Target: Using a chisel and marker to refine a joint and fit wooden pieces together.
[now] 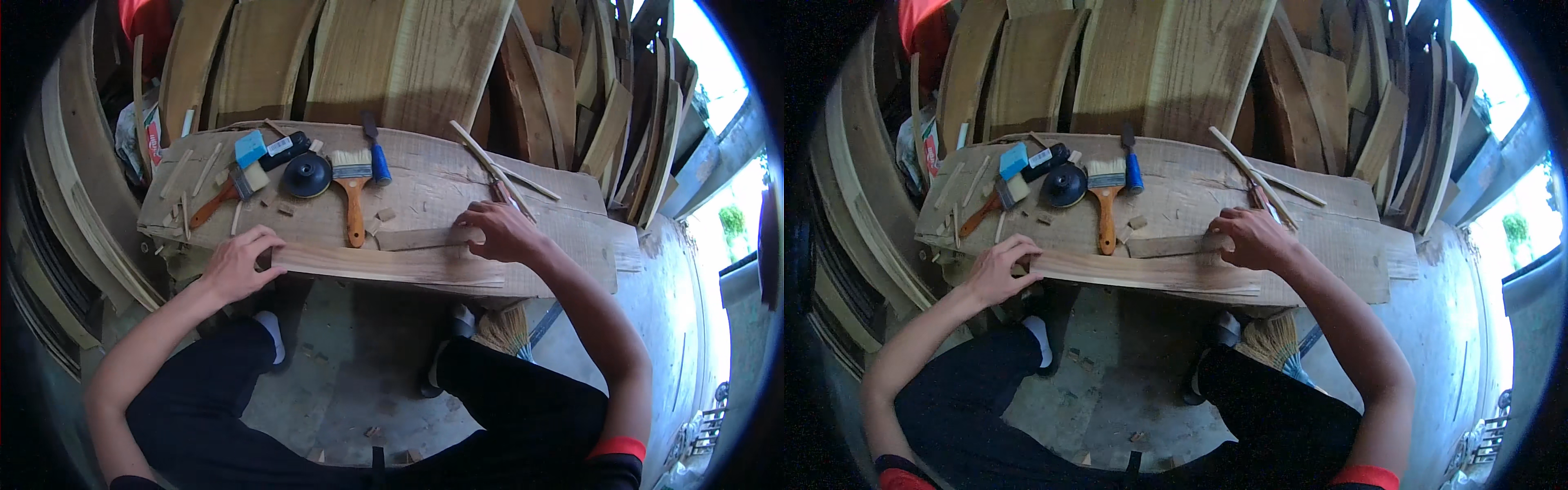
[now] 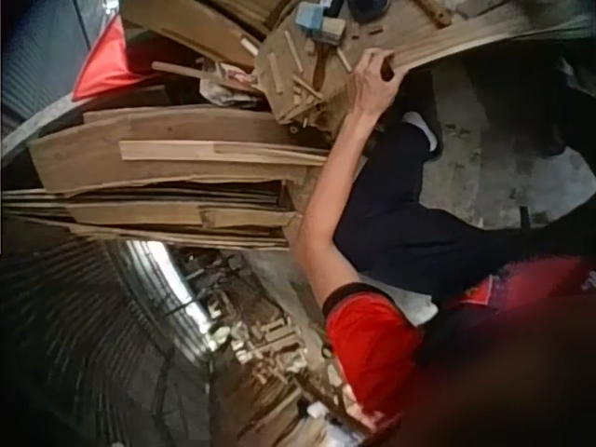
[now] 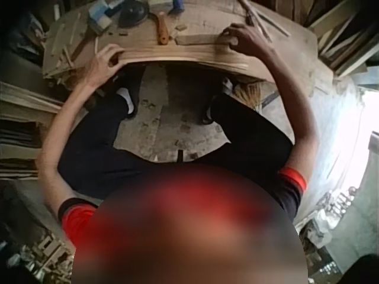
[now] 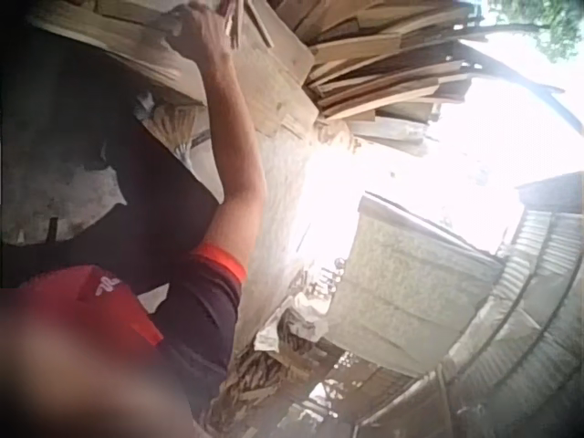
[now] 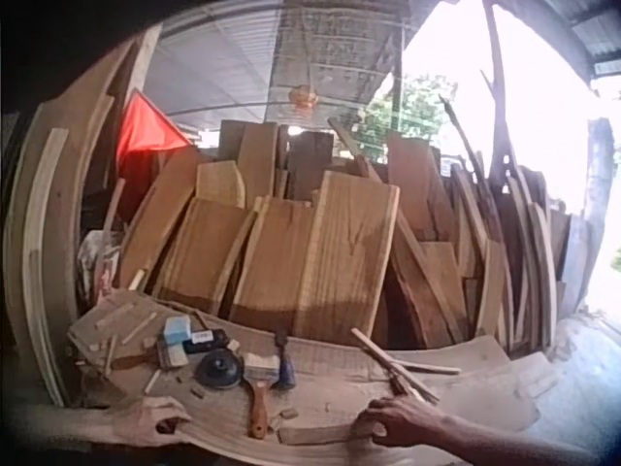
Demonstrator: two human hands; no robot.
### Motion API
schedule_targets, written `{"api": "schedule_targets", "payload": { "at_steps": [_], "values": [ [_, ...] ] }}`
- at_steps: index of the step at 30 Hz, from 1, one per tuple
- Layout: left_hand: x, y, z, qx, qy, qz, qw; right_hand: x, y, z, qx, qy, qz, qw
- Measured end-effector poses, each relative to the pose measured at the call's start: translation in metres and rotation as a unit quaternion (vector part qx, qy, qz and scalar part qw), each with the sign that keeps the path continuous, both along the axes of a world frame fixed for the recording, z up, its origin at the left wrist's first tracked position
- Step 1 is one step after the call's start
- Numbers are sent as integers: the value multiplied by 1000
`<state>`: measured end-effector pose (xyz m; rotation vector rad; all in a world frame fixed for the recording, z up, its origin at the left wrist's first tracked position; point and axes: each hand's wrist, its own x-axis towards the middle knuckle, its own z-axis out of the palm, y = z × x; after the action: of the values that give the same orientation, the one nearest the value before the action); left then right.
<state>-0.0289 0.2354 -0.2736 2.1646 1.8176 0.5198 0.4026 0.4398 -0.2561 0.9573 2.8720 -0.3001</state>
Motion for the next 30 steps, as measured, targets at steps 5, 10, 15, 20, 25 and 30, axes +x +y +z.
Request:
{"api": "schedule_targets", "payload": {
  "at_steps": [5,10,15,20,25,30],
  "values": [
    [5,6,4,10,29,8,999,-5,-3,-2,17,15,21,1000],
    [9,10,2,31,26,-6,999,-1,9,4,68,81,8,994],
    [13,10,3,30,34,3,999,-28,-8,43,-284,295,-134,902],
    [32,26,21,140,103,-44,984,-49,-47,63,-588,335,-189,712],
    [65,45,56,6,-474,11,880,-58,-78,53,-716,251,-121,640],
    [54,40,71,-55,-470,94,876,-65,-102,58,-721,254,-175,621]
  ]
}}
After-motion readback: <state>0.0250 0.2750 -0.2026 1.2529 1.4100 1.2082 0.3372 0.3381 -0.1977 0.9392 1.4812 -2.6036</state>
